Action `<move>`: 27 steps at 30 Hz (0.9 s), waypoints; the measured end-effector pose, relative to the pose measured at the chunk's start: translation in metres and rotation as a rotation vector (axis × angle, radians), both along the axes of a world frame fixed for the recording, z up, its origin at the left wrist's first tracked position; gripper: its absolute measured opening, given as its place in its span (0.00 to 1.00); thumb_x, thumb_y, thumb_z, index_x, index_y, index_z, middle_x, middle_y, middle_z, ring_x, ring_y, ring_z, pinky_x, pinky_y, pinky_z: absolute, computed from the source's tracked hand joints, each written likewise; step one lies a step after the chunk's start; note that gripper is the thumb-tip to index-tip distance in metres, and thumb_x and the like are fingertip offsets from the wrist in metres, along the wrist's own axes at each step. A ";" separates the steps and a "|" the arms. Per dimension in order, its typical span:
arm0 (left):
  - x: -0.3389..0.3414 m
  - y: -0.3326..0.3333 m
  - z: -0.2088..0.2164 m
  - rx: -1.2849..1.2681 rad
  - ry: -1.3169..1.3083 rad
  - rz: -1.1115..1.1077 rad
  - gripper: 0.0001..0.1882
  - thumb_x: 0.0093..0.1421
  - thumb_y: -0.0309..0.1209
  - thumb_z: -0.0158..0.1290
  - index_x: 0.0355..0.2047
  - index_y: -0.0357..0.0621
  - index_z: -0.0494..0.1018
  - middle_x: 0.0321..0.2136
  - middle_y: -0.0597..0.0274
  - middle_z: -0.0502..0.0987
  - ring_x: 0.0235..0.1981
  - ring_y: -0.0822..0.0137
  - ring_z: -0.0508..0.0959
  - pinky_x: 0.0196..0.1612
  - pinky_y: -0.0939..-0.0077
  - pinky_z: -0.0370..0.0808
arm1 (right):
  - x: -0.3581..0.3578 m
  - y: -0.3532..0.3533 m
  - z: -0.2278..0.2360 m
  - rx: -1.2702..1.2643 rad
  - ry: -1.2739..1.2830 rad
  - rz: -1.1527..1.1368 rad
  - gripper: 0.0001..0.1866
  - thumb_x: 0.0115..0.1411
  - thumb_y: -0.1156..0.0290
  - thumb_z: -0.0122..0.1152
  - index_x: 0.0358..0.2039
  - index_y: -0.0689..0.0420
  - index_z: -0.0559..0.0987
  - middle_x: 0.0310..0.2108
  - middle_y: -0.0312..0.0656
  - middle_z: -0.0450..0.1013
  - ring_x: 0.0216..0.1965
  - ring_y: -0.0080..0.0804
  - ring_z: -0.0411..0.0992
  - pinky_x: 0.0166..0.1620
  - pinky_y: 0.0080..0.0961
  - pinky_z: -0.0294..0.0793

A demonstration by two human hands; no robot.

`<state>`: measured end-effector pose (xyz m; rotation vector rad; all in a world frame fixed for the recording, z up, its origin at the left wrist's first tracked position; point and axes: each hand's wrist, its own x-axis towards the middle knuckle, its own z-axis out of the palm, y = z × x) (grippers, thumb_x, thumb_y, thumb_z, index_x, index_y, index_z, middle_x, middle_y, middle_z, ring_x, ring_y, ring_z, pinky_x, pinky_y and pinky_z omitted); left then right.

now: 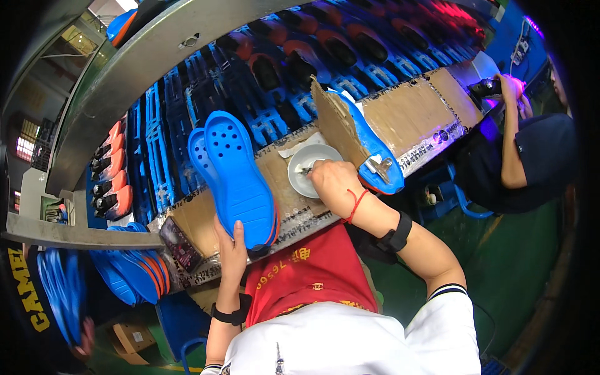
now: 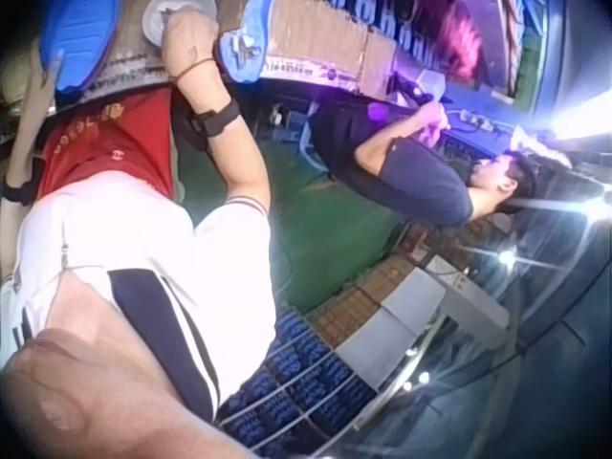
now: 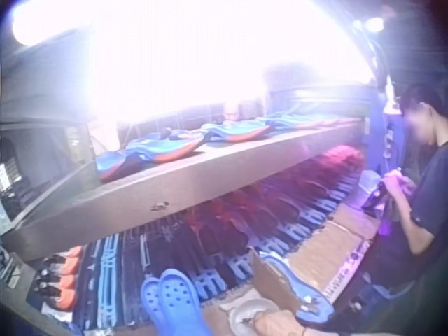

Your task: Applying adhesive to blue shoe soles using a brush at a factory workstation.

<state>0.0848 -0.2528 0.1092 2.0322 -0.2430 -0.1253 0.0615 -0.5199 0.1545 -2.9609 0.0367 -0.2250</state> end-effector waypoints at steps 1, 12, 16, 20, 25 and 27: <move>0.000 -0.001 0.002 -0.038 0.021 -0.003 0.30 0.69 0.39 0.43 0.64 0.34 0.49 0.58 0.40 0.60 0.59 0.53 0.63 0.60 0.63 0.60 | -0.002 -0.001 0.005 0.001 0.002 -0.001 0.05 0.48 0.76 0.59 0.26 0.63 0.77 0.24 0.49 0.75 0.26 0.43 0.77 0.29 0.35 0.76; -0.010 -0.012 0.006 -0.119 -0.017 0.039 0.32 0.68 0.38 0.47 0.63 0.32 0.50 0.55 0.41 0.65 0.56 0.55 0.66 0.60 0.66 0.60 | -0.001 0.000 0.009 -0.117 0.042 0.016 0.06 0.45 0.77 0.60 0.25 0.64 0.77 0.23 0.49 0.75 0.26 0.42 0.77 0.28 0.33 0.76; -0.012 -0.015 0.001 -0.181 0.030 0.041 0.33 0.67 0.39 0.47 0.63 0.31 0.49 0.57 0.40 0.63 0.58 0.55 0.65 0.61 0.65 0.58 | 0.006 -0.001 -0.014 -0.074 0.016 0.046 0.10 0.58 0.69 0.57 0.26 0.63 0.76 0.23 0.51 0.74 0.25 0.45 0.76 0.30 0.38 0.75; -0.013 -0.008 0.000 -0.154 0.062 0.043 0.34 0.67 0.39 0.47 0.64 0.30 0.47 0.59 0.39 0.59 0.60 0.54 0.62 0.63 0.65 0.56 | -0.002 -0.005 0.015 -0.053 0.107 0.150 0.10 0.58 0.68 0.57 0.26 0.63 0.76 0.23 0.51 0.74 0.25 0.47 0.76 0.30 0.38 0.75; -0.018 -0.005 -0.001 -0.007 0.063 0.021 0.36 0.67 0.37 0.47 0.65 0.29 0.43 0.63 0.38 0.53 0.63 0.54 0.57 0.65 0.65 0.51 | -0.001 -0.009 0.014 -0.058 0.133 0.229 0.11 0.58 0.68 0.57 0.27 0.64 0.75 0.22 0.51 0.74 0.25 0.46 0.76 0.27 0.37 0.74; -0.020 -0.004 -0.001 -0.068 0.106 -0.001 0.36 0.67 0.35 0.47 0.65 0.29 0.42 0.63 0.39 0.53 0.63 0.54 0.57 0.65 0.65 0.53 | 0.001 -0.004 0.007 -0.115 0.115 0.176 0.10 0.58 0.68 0.57 0.27 0.63 0.75 0.22 0.50 0.73 0.25 0.45 0.76 0.27 0.37 0.74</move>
